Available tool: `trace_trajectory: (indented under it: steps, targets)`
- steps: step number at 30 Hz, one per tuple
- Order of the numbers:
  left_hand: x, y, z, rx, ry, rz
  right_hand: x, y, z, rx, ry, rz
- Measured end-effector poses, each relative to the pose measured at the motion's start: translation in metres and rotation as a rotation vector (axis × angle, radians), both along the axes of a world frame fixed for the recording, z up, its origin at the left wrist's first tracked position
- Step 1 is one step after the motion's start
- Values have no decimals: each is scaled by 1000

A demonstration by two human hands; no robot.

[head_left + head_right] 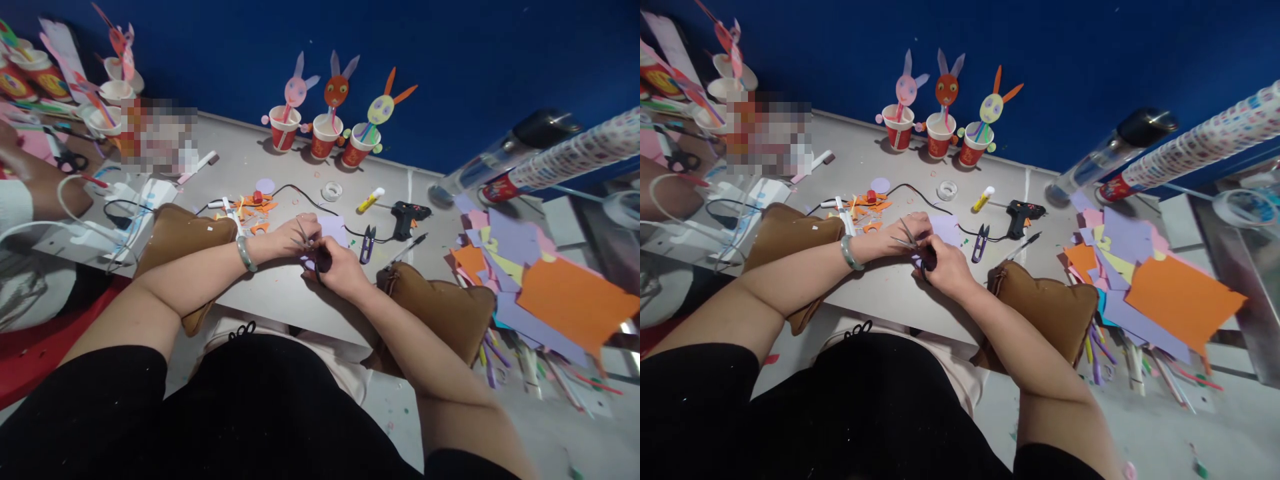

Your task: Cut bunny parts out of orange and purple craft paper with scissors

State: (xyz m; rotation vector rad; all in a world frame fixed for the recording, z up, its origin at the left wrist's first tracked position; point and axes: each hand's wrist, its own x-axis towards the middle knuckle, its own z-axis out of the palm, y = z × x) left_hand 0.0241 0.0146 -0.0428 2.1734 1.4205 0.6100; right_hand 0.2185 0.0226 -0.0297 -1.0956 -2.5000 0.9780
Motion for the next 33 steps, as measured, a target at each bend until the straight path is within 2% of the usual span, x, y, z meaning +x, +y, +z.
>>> trace_trajectory:
  steps: [4,11,16,25,29,33]
  targets:
    - [-1,5,-6,-64,33,7,1,0,0,56,-15,49]
    - [-7,7,-13,-76,2,-19,2,4,-5,-25,42,48]
    - [-8,7,-10,-65,-65,-68,4,10,-4,-85,78,13]
    - [-7,7,-12,-49,-83,-28,5,11,5,-83,-25,18]
    - [-9,5,-5,-62,-55,-87,7,10,3,-103,39,22]
    - [-8,4,-1,-13,-19,-106,9,13,-2,-130,141,1]
